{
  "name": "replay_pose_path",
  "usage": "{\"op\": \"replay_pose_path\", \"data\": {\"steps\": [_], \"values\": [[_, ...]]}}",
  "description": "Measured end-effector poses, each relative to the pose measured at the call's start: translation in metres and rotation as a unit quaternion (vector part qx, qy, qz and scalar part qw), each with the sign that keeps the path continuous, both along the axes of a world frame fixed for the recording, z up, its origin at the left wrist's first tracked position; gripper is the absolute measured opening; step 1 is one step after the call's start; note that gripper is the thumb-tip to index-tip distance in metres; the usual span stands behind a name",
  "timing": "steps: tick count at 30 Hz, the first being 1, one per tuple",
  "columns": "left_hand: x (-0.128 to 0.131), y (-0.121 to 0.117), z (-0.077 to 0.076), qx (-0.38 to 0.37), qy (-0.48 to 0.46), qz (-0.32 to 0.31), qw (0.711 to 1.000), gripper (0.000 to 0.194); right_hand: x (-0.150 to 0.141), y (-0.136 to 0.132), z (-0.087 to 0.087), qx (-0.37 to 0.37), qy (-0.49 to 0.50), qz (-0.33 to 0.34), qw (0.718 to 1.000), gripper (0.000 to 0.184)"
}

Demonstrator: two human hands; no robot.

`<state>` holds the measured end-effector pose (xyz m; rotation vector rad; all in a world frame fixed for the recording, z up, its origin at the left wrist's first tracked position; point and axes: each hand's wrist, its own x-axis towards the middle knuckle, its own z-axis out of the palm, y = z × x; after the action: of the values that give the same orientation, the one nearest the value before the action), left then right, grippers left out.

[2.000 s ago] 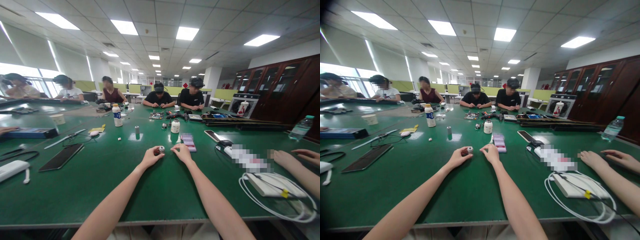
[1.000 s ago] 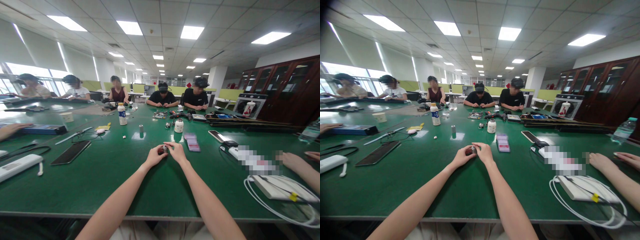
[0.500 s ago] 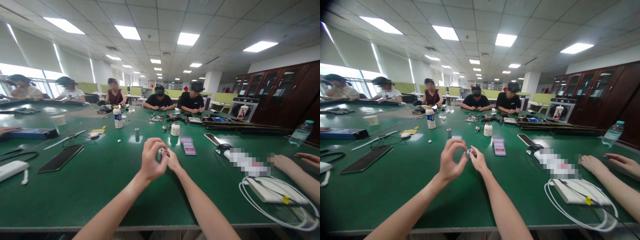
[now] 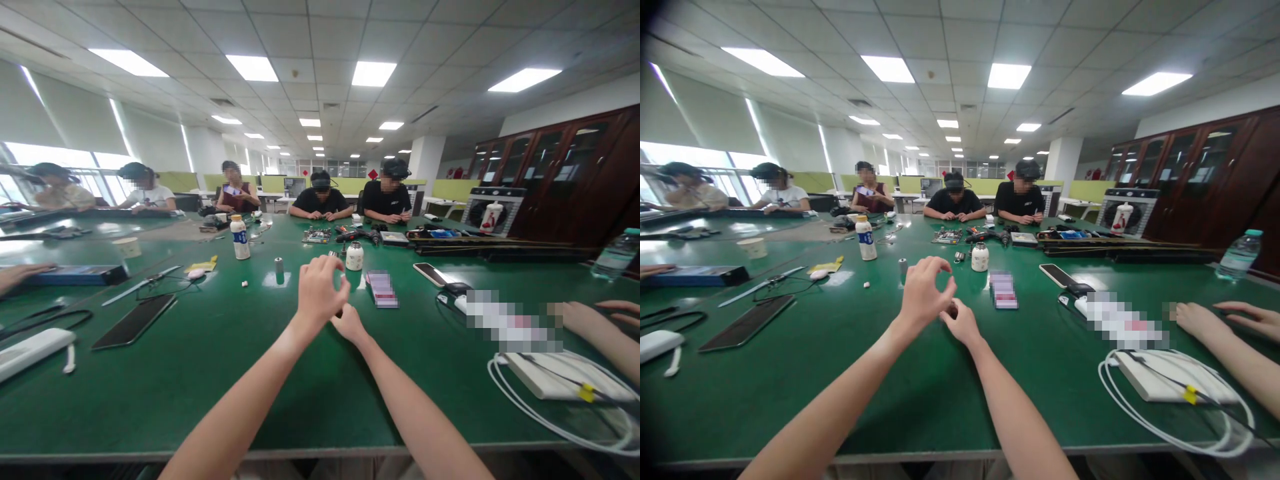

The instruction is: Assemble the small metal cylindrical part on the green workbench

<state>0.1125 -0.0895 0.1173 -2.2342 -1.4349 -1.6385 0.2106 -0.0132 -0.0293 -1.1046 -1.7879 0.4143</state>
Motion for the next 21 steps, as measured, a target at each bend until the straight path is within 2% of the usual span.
{"op": "replay_pose_path", "data": {"steps": [2,4,6,8,10,17,21], "values": [[-0.015,0.051,-0.027,-0.084,-0.095,0.012,0.992,0.016,0.000,0.004,0.002,-0.040,0.044,0.036,0.998,0.026],[-0.032,0.081,-0.063,-0.178,-0.208,0.001,0.962,0.025,-0.001,0.010,0.005,-0.073,0.081,0.058,0.992,0.027],[-0.044,0.091,-0.094,-0.222,-0.225,-0.055,0.947,0.036,-0.003,0.017,0.006,-0.099,0.092,0.057,0.989,0.026],[-0.049,0.089,-0.112,-0.237,-0.219,-0.094,0.942,0.035,-0.005,0.022,0.007,-0.117,0.086,0.042,0.989,0.026],[-0.050,0.083,-0.116,-0.237,-0.208,-0.113,0.942,0.031,-0.006,0.024,0.007,-0.127,0.087,0.027,0.988,0.027],[-0.051,0.076,-0.105,-0.262,-0.181,-0.146,0.937,0.025,-0.001,0.015,0.007,-0.129,0.104,0.032,0.986,0.028],[-0.050,0.078,-0.103,-0.259,-0.147,-0.116,0.948,0.028,0.001,0.011,0.005,-0.130,0.110,0.025,0.985,0.027]]}}
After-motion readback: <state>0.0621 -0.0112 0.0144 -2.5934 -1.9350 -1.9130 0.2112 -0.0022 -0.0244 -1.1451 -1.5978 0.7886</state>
